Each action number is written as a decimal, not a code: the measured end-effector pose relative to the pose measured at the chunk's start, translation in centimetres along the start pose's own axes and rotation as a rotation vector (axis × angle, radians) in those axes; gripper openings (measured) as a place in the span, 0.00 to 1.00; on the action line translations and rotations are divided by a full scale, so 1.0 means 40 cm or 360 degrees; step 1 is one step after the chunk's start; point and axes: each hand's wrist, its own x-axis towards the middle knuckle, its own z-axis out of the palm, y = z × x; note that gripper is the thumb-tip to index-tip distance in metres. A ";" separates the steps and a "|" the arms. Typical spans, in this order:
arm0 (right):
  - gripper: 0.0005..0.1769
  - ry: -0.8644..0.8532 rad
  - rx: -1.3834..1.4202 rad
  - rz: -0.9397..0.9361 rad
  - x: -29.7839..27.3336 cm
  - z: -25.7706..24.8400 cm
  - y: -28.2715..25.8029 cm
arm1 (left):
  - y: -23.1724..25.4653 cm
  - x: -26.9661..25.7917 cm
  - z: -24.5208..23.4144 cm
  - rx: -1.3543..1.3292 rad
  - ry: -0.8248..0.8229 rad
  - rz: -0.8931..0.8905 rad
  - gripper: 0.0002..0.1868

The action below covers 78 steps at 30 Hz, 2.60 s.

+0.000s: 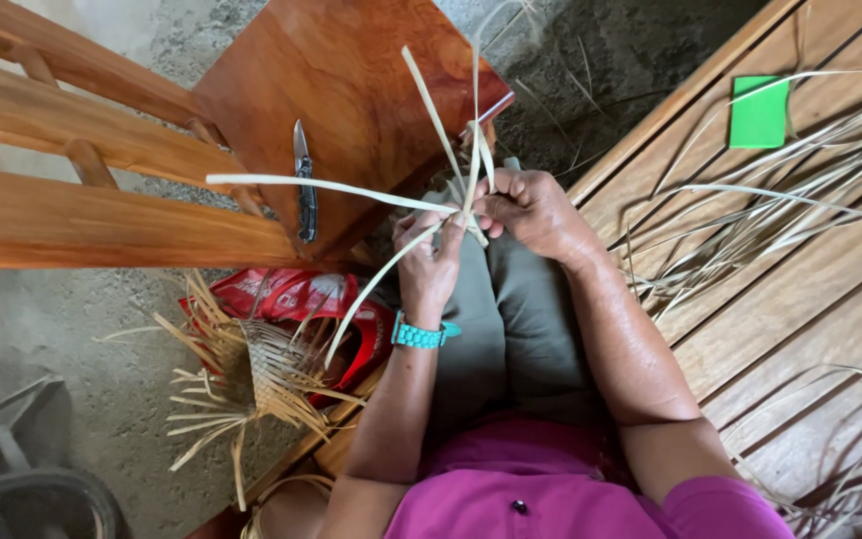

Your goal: Weaving dried plant fibers to create a handcrafted item

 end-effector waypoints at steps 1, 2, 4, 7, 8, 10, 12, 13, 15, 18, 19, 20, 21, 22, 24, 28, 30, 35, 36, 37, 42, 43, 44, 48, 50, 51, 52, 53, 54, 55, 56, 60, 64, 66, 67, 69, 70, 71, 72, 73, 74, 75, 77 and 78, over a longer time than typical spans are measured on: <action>0.02 0.0009 0.0029 0.0005 0.000 0.000 0.002 | -0.003 0.000 0.004 -0.0013 -0.0002 -0.0010 0.05; 0.02 0.0016 0.0055 0.0007 0.002 -0.001 0.004 | -0.007 0.001 0.008 -0.0027 0.0000 -0.0020 0.05; 0.03 -0.0022 -0.0010 -0.0039 -0.003 -0.001 -0.044 | -0.018 -0.003 0.005 -0.0011 0.0003 0.0016 0.04; 0.05 -0.0077 -0.0071 -0.0158 -0.011 0.006 -0.060 | -0.034 -0.008 0.001 0.0024 0.0013 0.0070 0.03; 0.05 -0.0095 -0.0072 -0.0237 -0.012 0.008 -0.057 | -0.038 -0.007 0.001 0.0038 0.0026 0.0095 0.03; 0.02 -0.0046 -0.0083 -0.0191 -0.008 0.007 -0.033 | -0.026 -0.004 -0.006 -0.0017 -0.0002 0.0013 0.03; 0.01 -0.0003 -0.0091 -0.0142 -0.008 0.010 -0.025 | -0.026 -0.004 -0.008 -0.0069 -0.0027 -0.0074 0.04; 0.01 0.0028 -0.0069 -0.0104 -0.011 0.012 -0.029 | -0.032 -0.005 -0.005 -0.0143 -0.0043 -0.0125 0.04; 0.03 0.0056 -0.0054 -0.0070 -0.009 0.012 -0.027 | -0.030 -0.006 0.002 -0.0222 -0.0053 -0.0172 0.04; 0.04 0.0041 -0.0020 -0.0050 -0.004 0.006 -0.013 | -0.005 0.001 -0.003 -0.0362 -0.0118 -0.0232 0.05; 0.04 0.0036 -0.0015 -0.0036 -0.002 0.004 -0.007 | 0.004 0.006 -0.014 -0.0336 -0.0154 -0.0211 0.06; 0.05 0.0032 -0.0010 -0.0021 -0.002 0.003 -0.002 | 0.012 0.011 -0.025 -0.0310 -0.0191 -0.0192 0.07; 0.05 0.0038 -0.0012 -0.0024 0.001 0.001 -0.005 | -0.002 0.007 -0.019 -0.0312 -0.0194 -0.0186 0.07; 0.04 0.0017 -0.0009 -0.0016 0.002 0.001 -0.005 | -0.017 -0.001 -0.014 -0.0349 -0.0185 -0.0096 0.07; 0.04 -0.0004 -0.0008 -0.0015 0.005 -0.002 -0.002 | -0.023 -0.010 -0.003 -0.0384 -0.0172 0.0000 0.10; 0.04 -0.0020 0.0058 0.0013 0.012 -0.012 0.011 | -0.045 -0.015 0.011 -0.0617 -0.0143 -0.0011 0.13; 0.04 -0.0019 0.0081 0.0019 0.015 -0.014 0.011 | -0.064 -0.018 0.015 -0.0593 -0.0168 0.0024 0.14; 0.05 -0.0044 0.0048 0.0075 0.014 -0.012 0.005 | -0.058 -0.005 -0.006 -0.0651 -0.0173 -0.0082 0.07; 0.05 -0.0045 0.0045 0.0076 0.012 -0.011 -0.002 | -0.026 0.001 -0.008 -0.0654 -0.0171 -0.0084 0.07; 0.05 -0.0047 0.0021 0.0068 0.010 -0.010 -0.010 | 0.005 0.007 -0.010 -0.0657 -0.0176 -0.0074 0.06; 0.05 -0.0069 -0.0025 0.0062 0.008 -0.012 -0.009 | 0.014 0.016 -0.013 -0.0611 -0.0173 0.0023 0.02; 0.05 -0.0079 -0.0031 0.0056 0.008 -0.012 -0.010 | 0.012 0.017 -0.012 -0.0585 -0.0151 0.0042 0.02; 0.05 -0.0089 -0.0035 0.0048 0.007 -0.011 -0.010 | 0.010 0.018 -0.013 -0.0557 -0.0129 0.0062 0.02; 0.05 -0.0063 0.0031 0.0055 0.005 -0.009 -0.004 | 0.030 0.015 -0.025 -0.0555 -0.0090 0.0066 0.05; 0.05 -0.0054 0.0037 0.0040 0.006 -0.011 0.007 | 0.040 0.006 -0.026 -0.0502 -0.0175 0.0102 0.06; 0.05 -0.0052 0.0036 0.0038 0.005 -0.011 0.004 | 0.043 -0.001 -0.016 -0.0503 -0.0176 0.0104 0.06; 0.05 -0.0048 0.0055 0.0041 0.003 -0.009 0.001 | 0.047 -0.010 -0.008 -0.0549 -0.0139 0.0001 0.03; 0.05 -0.0043 0.0075 0.0044 0.001 -0.007 -0.002 | 0.050 -0.019 0.000 -0.0595 -0.0103 -0.0103 0.04; 0.05 -0.0044 0.0075 0.0044 -0.001 -0.008 0.004 | 0.032 -0.020 0.000 -0.0595 -0.0102 -0.0104 0.04; 0.05 -0.0032 0.0084 0.0044 -0.002 -0.010 0.010 | 0.014 -0.020 -0.001 -0.0548 -0.0081 -0.0169 0.04; 0.06 -0.0019 0.0094 0.0042 -0.001 -0.011 0.015 | -0.004 -0.019 -0.002 -0.0502 -0.0059 -0.0233 0.04; 0.05 0.0023 0.0102 0.0021 -0.008 0.001 -0.002 | -0.026 -0.022 0.023 -0.0553 -0.0044 -0.0222 0.01; 0.06 0.0025 0.0102 0.0029 -0.007 -0.003 0.019 | -0.033 -0.020 0.006 -0.0499 -0.0084 -0.0206 0.00; 0.06 0.0020 0.0095 0.0020 -0.004 -0.004 0.022 | -0.018 -0.021 -0.005 -0.0486 -0.0091 -0.0169 0.02; 0.06 0.0015 0.0095 0.0023 -0.004 -0.003 0.020 | -0.009 -0.022 -0.011 -0.0455 -0.0118 -0.0132 0.02; 0.06 0.0013 0.0100 0.0027 -0.005 -0.001 0.020 | -0.004 -0.022 -0.023 -0.0420 -0.0151 -0.0095 0.02; 0.06 -0.0008 0.0091 0.0014 -0.003 -0.002 0.021 | -0.007 -0.019 -0.026 -0.0407 -0.0133 -0.0021 0.02; 0.05 -0.0030 0.0082 0.0001 -0.001 -0.002 0.022 | -0.010 -0.015 -0.031 -0.0394 -0.0115 0.0053 0.04; 0.05 -0.0034 0.0076 -0.0009 0.000 0.000 0.023 | -0.013 -0.009 -0.030 -0.0396 -0.0106 0.0061 0.04; 0.05 -0.0029 0.0077 -0.0010 0.001 0.002 0.023 | -0.016 -0.003 -0.030 -0.0426 -0.0118 0.0072 0.04; 0.05 -0.0025 0.0079 -0.0010 0.001 0.004 0.024 | -0.018 0.003 -0.030 -0.0456 -0.0131 0.0081 0.04; 0.05 -0.0028 0.0074 -0.0018 -0.001 0.004 0.024 | -0.031 0.002 -0.026 -0.0458 -0.0123 0.0088 0.04; 0.06 -0.0049 -0.0035 -0.0047 -0.003 0.005 0.022 | -0.059 0.004 -0.021 -0.0519 -0.0172 0.0077 0.05; 0.06 -0.0052 -0.0038 -0.0055 -0.016 0.013 -0.008 | -0.058 0.005 -0.028 -0.0518 -0.0167 0.0083 0.05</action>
